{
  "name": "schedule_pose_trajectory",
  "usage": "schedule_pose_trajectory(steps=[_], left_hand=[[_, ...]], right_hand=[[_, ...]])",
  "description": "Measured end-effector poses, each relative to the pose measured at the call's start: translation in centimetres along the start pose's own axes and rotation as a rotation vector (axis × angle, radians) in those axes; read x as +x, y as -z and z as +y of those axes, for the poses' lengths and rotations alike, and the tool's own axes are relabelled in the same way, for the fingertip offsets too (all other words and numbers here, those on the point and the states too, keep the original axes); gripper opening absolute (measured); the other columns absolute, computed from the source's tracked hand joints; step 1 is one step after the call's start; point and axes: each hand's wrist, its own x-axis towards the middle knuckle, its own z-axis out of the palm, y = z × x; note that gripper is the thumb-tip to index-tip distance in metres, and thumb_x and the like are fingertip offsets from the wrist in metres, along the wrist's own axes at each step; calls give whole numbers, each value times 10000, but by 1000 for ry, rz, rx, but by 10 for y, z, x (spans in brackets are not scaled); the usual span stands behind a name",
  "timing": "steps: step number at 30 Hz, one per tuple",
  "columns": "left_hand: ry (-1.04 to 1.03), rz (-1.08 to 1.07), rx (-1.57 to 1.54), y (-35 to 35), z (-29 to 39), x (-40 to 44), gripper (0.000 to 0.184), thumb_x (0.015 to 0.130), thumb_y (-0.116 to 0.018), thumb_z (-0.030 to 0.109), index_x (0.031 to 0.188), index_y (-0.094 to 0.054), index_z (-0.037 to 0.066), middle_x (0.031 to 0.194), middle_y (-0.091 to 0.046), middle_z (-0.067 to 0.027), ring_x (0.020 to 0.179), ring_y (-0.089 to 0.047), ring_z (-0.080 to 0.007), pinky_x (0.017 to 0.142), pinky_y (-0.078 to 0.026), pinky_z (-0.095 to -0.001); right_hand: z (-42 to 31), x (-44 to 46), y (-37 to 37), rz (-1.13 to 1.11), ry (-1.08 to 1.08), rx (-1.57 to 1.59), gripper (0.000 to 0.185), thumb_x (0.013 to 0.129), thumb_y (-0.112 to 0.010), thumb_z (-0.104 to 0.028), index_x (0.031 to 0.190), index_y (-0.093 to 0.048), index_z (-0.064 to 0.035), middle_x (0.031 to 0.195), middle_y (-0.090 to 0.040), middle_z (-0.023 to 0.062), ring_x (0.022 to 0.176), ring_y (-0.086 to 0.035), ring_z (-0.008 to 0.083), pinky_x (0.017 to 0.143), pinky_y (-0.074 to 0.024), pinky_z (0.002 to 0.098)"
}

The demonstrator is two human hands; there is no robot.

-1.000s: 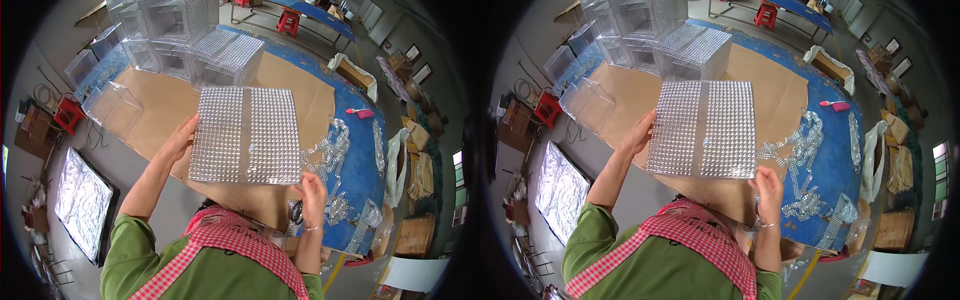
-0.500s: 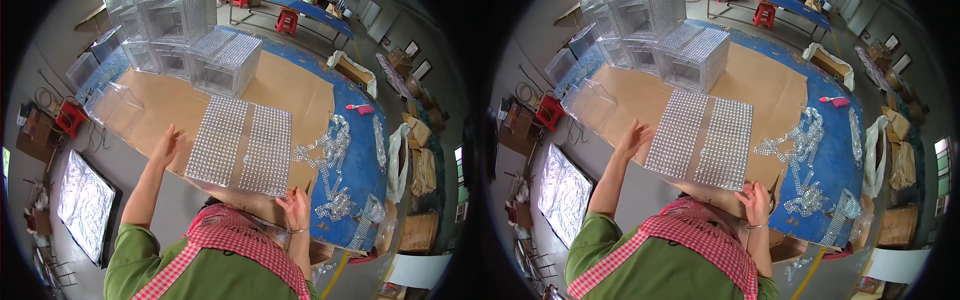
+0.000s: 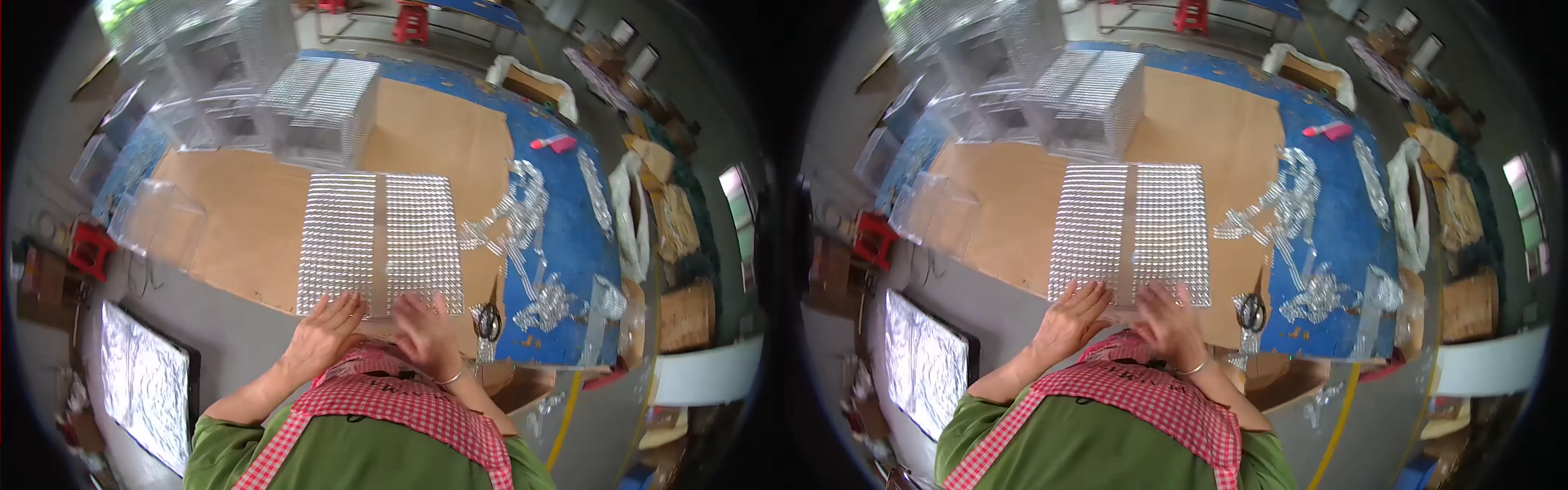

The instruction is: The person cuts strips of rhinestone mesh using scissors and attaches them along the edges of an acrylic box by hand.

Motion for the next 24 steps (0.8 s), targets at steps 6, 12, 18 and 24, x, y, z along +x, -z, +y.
schedule_pose_trajectory(steps=[6,12,18,24], left_hand=[[-30,-27,-26,-9,-2,0,565,675,-701,155,1189,-504,26,1208,-512,-170,1156,-470,-296,981,-329,-468],[-99,22,-111,4,-11,10,462,692,-683,53,1131,-545,25,1079,-597,-156,1034,-567,-275,957,-319,-454],[-283,186,-269,14,-10,21,342,689,-630,-50,1023,-595,16,908,-629,-111,891,-592,-271,879,-382,-423],[-409,134,-463,3,20,24,233,660,-622,-75,882,-635,-5,834,-632,-125,789,-615,-246,693,-475,-326]], right_hand=[[-17,-20,-3,350,-196,95,249,779,-577,-57,1027,-594,-45,1054,-612,105,1013,-565,259,934,-350,456],[-17,-82,-24,832,-737,228,126,837,-534,-63,909,-613,3,811,-632,126,713,-605,226,651,-463,293],[9,-190,-121,623,-1196,522,162,869,-523,-132,915,-601,2,722,-643,75,640,-593,105,567,-465,241],[60,-231,-157,552,-1269,796,131,870,-526,-115,883,-587,0,689,-629,34,586,-544,68,534,-437,213]])
